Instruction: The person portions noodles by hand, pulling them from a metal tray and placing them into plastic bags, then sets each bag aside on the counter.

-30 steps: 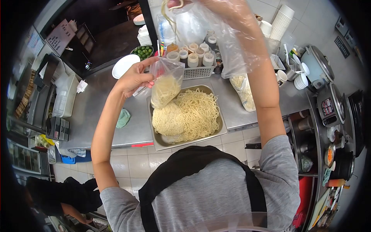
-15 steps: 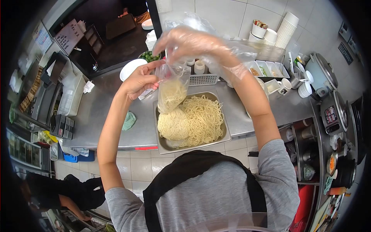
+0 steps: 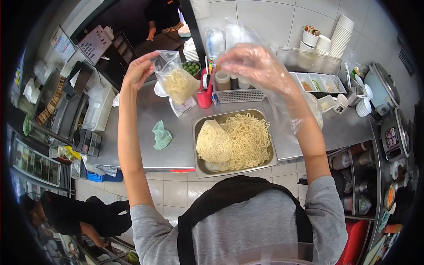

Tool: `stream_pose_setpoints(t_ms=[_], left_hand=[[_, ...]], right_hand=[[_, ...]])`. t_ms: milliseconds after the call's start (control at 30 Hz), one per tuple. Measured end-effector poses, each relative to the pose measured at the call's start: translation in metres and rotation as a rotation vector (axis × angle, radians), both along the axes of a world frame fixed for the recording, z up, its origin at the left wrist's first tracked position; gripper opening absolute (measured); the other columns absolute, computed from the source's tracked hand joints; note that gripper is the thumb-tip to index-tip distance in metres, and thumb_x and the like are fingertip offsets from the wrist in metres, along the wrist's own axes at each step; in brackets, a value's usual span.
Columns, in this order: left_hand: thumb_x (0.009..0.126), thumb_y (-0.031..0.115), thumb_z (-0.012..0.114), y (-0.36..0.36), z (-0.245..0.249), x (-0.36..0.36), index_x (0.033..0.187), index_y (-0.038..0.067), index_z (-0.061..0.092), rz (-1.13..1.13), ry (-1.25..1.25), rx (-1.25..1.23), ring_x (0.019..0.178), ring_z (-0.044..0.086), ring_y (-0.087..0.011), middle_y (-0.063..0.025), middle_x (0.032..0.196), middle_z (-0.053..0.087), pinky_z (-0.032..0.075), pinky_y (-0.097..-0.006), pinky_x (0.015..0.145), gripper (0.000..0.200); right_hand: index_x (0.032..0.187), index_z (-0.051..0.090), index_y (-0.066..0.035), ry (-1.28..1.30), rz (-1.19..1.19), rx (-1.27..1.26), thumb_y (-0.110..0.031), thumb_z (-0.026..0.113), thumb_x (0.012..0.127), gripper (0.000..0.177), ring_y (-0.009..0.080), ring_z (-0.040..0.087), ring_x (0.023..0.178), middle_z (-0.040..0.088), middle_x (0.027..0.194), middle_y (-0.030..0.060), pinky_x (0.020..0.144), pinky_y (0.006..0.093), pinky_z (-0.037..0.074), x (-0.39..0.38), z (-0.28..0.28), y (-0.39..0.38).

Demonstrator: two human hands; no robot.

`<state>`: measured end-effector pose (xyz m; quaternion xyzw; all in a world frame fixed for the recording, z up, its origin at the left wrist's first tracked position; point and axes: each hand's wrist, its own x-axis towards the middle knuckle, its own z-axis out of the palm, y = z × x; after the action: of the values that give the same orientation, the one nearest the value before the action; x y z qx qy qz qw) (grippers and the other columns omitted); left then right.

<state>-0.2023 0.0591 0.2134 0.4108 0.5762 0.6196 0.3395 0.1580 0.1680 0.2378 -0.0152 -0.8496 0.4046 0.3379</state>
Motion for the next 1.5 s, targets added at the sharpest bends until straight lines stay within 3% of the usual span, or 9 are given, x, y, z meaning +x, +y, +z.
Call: stream_pose_setpoints(t_ms=[133,300,633,933,1167,1200,1233,1333,1500], left_hand=[[0.08,-0.006,0.053,0.035,-0.009,-0.034,0.112,-0.002,0.063,0.215,0.292,-0.063,0.054,0.055,-0.0046,-0.0014,0.071,0.061,0.049,-0.0175,0.052,0.034],[0.07,0.0,0.063,0.08,-0.075,-0.065,0.104,0.002,0.069,0.401,0.754,-0.155,0.055,0.062,-0.0096,-0.0074,0.073,0.067,0.052,-0.0239,0.054,0.035],[0.074,0.0,0.06,0.095,-0.124,-0.024,0.109,0.0,0.065,0.267,0.717,-0.061,0.062,0.067,-0.0178,-0.0176,0.114,0.061,0.055,-0.0269,0.056,0.034],[0.08,0.033,0.067,0.087,-0.122,-0.006,0.098,0.014,0.07,0.336,1.459,-0.229,0.097,0.061,-0.0395,-0.0236,0.132,0.046,0.05,-0.0461,0.08,0.027],[0.078,0.036,0.068,0.082,-0.104,0.044,0.095,0.017,0.067,0.417,1.558,-0.581,0.096,0.062,-0.0381,-0.0158,0.128,0.05,0.051,-0.0464,0.079,0.025],[0.076,0.026,0.065,0.084,-0.11,0.031,0.094,0.011,0.068,0.307,1.526,-0.582,0.1,0.058,-0.0371,-0.0193,0.108,0.061,0.05,-0.0488,0.076,0.023],[0.073,0.018,0.066,0.084,-0.137,-0.013,0.094,0.007,0.068,0.22,1.637,-0.226,0.109,0.054,-0.0347,-0.0159,0.09,0.066,0.05,-0.0483,0.078,0.024],[0.066,-0.006,0.056,0.092,-0.137,-0.046,0.114,0.003,0.064,0.292,0.799,-0.413,0.073,0.069,-0.0211,-0.0176,0.091,0.068,0.057,-0.0326,0.063,0.049],[0.077,-0.006,0.054,0.081,-0.076,-0.077,0.123,-0.001,0.057,0.215,0.491,-0.164,0.062,0.06,-0.0079,-0.0085,0.099,0.066,0.052,-0.0161,0.057,0.046]], right_hand=[[0.095,0.069,-0.002,0.003,-0.071,-0.164,-0.019,0.066,0.084,0.021,0.0121,0.057,0.083,0.064,0.088,0.0049,0.076,0.027,0.045,0.031,-0.017,-0.012],[0.095,0.068,0.0,0.007,-0.133,-0.273,-0.018,0.066,0.085,0.021,0.0119,0.056,0.086,0.063,0.09,0.0047,0.076,0.0266,0.045,0.058,-0.039,-0.014],[0.097,0.068,-0.001,-0.024,-0.225,-0.558,-0.015,0.064,0.086,0.019,0.0085,0.056,0.086,0.064,0.092,0.0029,0.074,0.0238,0.046,0.109,-0.085,-0.016],[0.1,0.065,0.004,-0.085,-0.32,-0.638,-0.019,0.063,0.087,0.026,0.0081,0.056,0.077,0.064,0.084,0.0036,0.07,0.0238,0.047,0.123,-0.171,-0.01],[0.1,0.066,0.002,-0.057,-0.435,-0.667,-0.019,0.062,0.088,0.024,0.0068,0.054,0.073,0.063,0.083,0.0017,0.066,0.0234,0.046,0.141,-0.178,-0.01],[0.1,0.066,0.001,-0.05,-0.429,-0.671,-0.019,0.062,0.088,0.024,0.0069,0.054,0.074,0.063,0.084,0.0019,0.066,0.0235,0.046,0.147,-0.18,-0.009],[0.1,0.066,0.001,-0.043,-0.434,-0.675,-0.018,0.062,0.087,0.024,0.007,0.054,0.074,0.063,0.085,0.0022,0.067,0.0237,0.045,0.151,-0.184,-0.007],[0.101,0.065,0.001,0.008,-0.504,-0.782,-0.018,0.063,0.086,0.024,0.0075,0.054,0.075,0.063,0.086,0.003,0.068,0.0242,0.045,0.175,-0.192,-0.016],[0.095,0.066,0.002,0.033,-0.748,-0.791,-0.016,0.065,0.082,0.022,0.009,0.055,0.074,0.063,0.082,0.0031,0.07,0.0245,0.045,0.219,-0.203,-0.006]])
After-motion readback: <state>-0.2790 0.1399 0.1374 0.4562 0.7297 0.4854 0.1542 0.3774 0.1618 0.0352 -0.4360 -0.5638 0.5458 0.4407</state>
